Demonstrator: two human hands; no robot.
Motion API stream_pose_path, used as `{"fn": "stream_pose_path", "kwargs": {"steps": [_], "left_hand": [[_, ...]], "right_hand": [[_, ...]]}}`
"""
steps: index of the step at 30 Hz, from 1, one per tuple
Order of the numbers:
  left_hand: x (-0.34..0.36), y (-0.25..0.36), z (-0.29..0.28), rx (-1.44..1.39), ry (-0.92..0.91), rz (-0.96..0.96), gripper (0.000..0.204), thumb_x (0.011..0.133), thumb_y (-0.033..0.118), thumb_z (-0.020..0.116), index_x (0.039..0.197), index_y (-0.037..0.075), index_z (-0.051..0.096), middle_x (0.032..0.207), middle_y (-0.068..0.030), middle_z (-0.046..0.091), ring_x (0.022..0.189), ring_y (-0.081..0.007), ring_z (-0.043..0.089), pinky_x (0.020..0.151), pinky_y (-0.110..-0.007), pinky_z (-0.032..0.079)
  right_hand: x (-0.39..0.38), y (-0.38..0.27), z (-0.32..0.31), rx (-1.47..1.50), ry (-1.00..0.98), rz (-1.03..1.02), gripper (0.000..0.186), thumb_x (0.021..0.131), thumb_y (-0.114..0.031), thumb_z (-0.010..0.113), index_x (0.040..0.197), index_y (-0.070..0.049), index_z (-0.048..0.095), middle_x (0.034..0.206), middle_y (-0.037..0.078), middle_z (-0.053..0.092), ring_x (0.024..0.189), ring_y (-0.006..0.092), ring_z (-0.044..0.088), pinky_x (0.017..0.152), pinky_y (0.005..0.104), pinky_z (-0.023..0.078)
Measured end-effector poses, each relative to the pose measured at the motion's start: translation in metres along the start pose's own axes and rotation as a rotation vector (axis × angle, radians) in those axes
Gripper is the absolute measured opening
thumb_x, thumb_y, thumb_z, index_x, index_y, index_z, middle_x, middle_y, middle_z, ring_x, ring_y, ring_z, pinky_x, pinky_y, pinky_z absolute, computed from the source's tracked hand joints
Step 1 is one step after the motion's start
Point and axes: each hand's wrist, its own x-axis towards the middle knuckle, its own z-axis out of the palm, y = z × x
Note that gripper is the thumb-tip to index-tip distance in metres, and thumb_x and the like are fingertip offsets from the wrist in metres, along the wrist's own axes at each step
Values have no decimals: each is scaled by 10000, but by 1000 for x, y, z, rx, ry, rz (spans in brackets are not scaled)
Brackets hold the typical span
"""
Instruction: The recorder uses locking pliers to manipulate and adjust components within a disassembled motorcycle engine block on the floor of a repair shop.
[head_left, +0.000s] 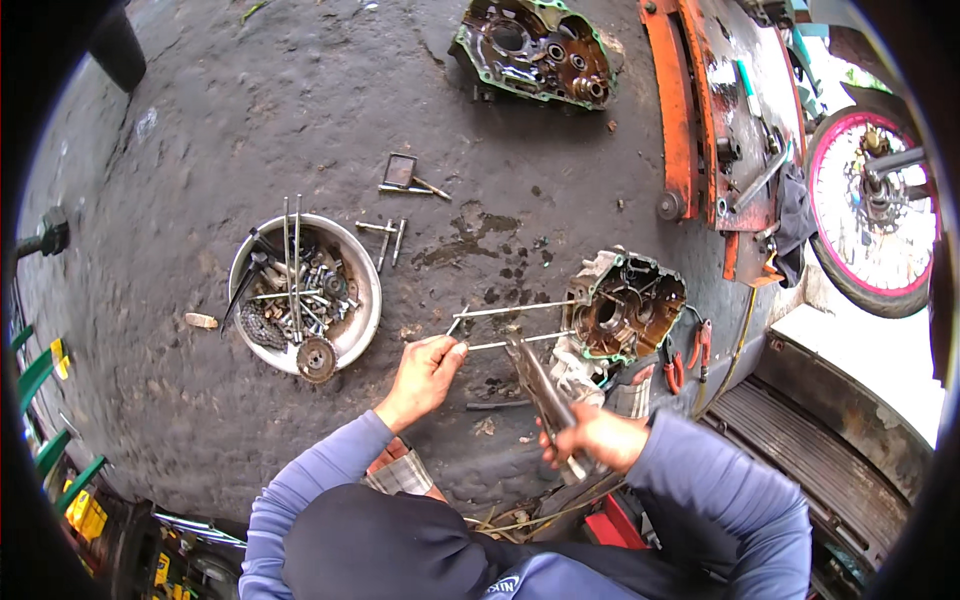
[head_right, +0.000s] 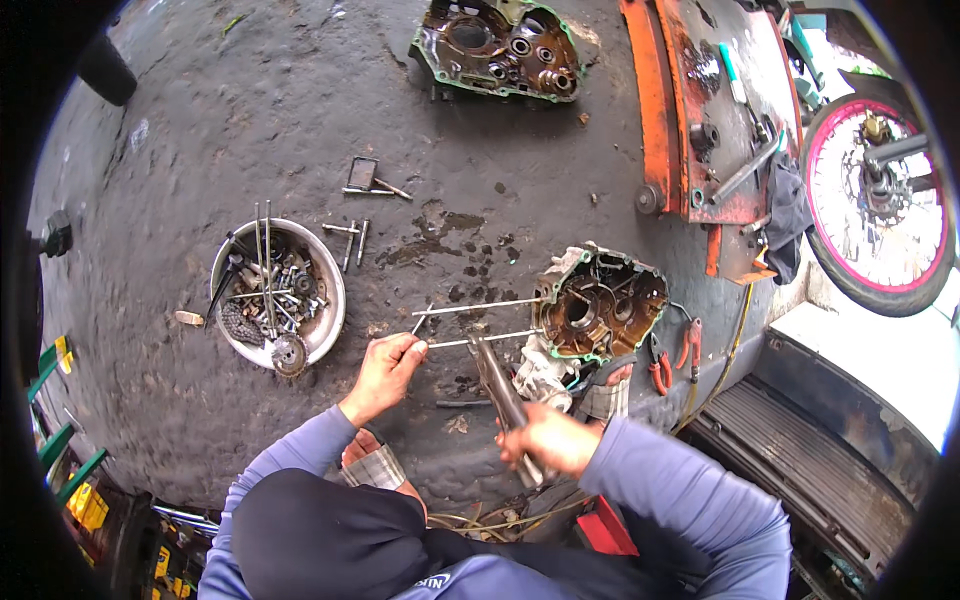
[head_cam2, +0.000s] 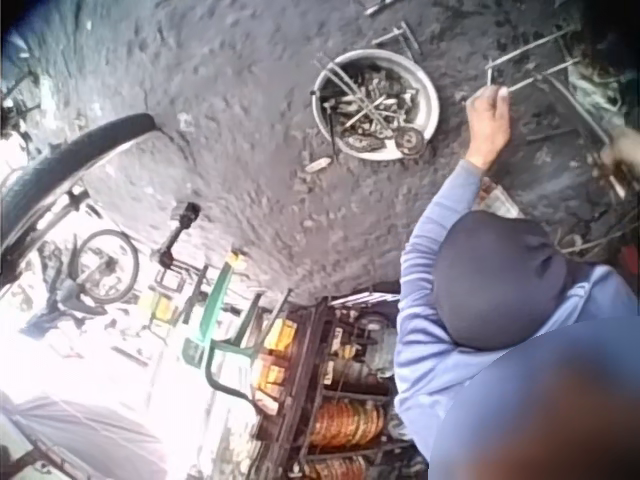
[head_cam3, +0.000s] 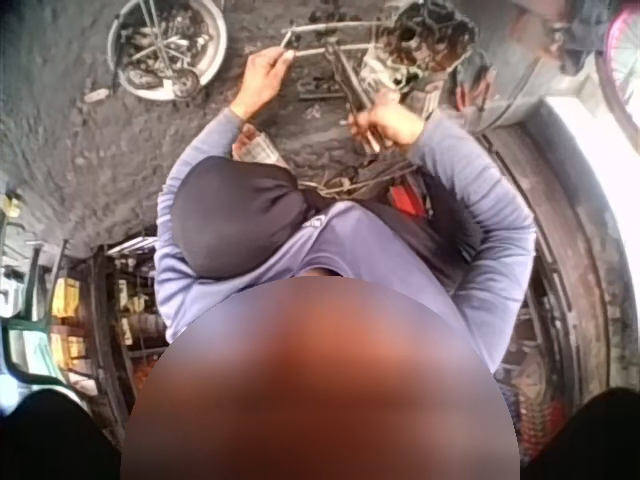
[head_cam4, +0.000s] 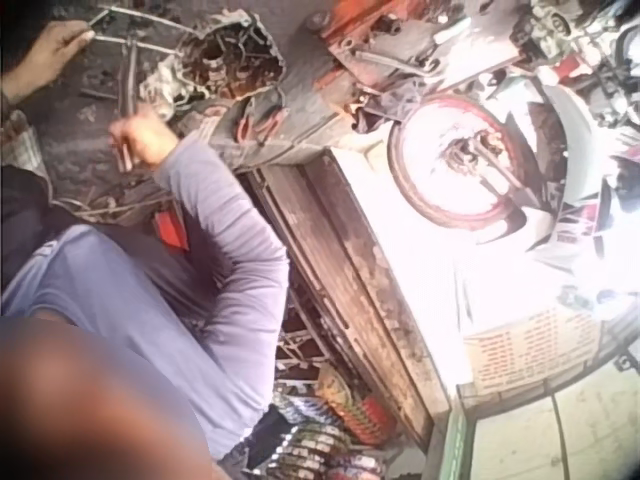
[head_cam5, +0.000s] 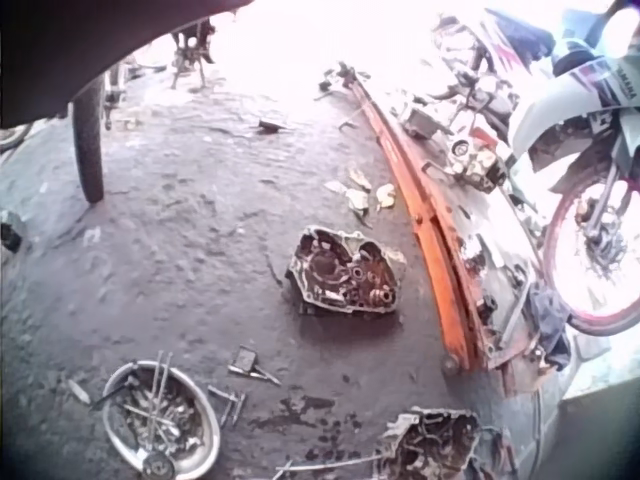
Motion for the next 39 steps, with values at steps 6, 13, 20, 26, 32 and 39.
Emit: {"fn": "stream_pose_path", "kwargs": {"steps": [6, 13, 20, 26, 32, 39], "left_hand": [[4, 9, 6, -176, -57, -108, 245, 940, 172, 575, 795, -21, 615, 624, -57, 551, 594, -107, 499, 569, -307, 417], [2, 1, 16, -260, -7, -117, 283, 967, 194, 565, 752, 15, 610, 554, 34, 471, 521, -35, 388, 476, -263, 323], [2, -6, 18, -465, 1, -342, 348, 990, 261, 554, 690, 84, 560, 529, 94, 403, 456, -10, 321, 422, -232, 250], [4, 6, 20, -556, -32, -470, 379, 975, 277, 565, 677, 43, 592, 567, 58, 464, 546, -38, 391, 501, -260, 323], [2, 3, 15, -543, -37, -510, 387, 976, 263, 566, 669, 27, 588, 541, 33, 476, 525, -66, 416, 503, -270, 354], [8, 10, -5, 218, 100, 251, 154, 857, 59, 658, 976, -2, 583, 916, -155, 575, 790, -353, 597, 681, -408, 490]], "right_hand": [[80, 107, 11, -22, 150, -719, 631, 704, 39, 526, 1320, -34, 409, 1060, 46, 504, 981, 160, 522, 898, 316, 452], [22, 49, 29, 117, 196, -231, 471, 705, 59, 584, 1161, -7, 485, 924, 41, 539, 794, 128, 554, 686, 269, 491], [22, 39, 27, 182, 98, -256, 563, 704, 49, 562, 1251, 7, 436, 1000, 61, 542, 883, 167, 583, 730, 301, 519], [101, 99, 30, -100, 313, -812, 628, 665, 68, 515, 1283, -10, 437, 1025, 52, 527, 963, 157, 553, 880, 297, 469], [24, 44, 35, 204, 174, -273, 439, 699, 59, 572, 1125, -8, 494, 913, 37, 554, 788, 140, 580, 704, 277, 511], [9, 11, 31, 177, 148, -150, 454, 728, 41, 602, 1163, 8, 476, 905, 48, 566, 776, 166, 597, 649, 304, 520]]}}
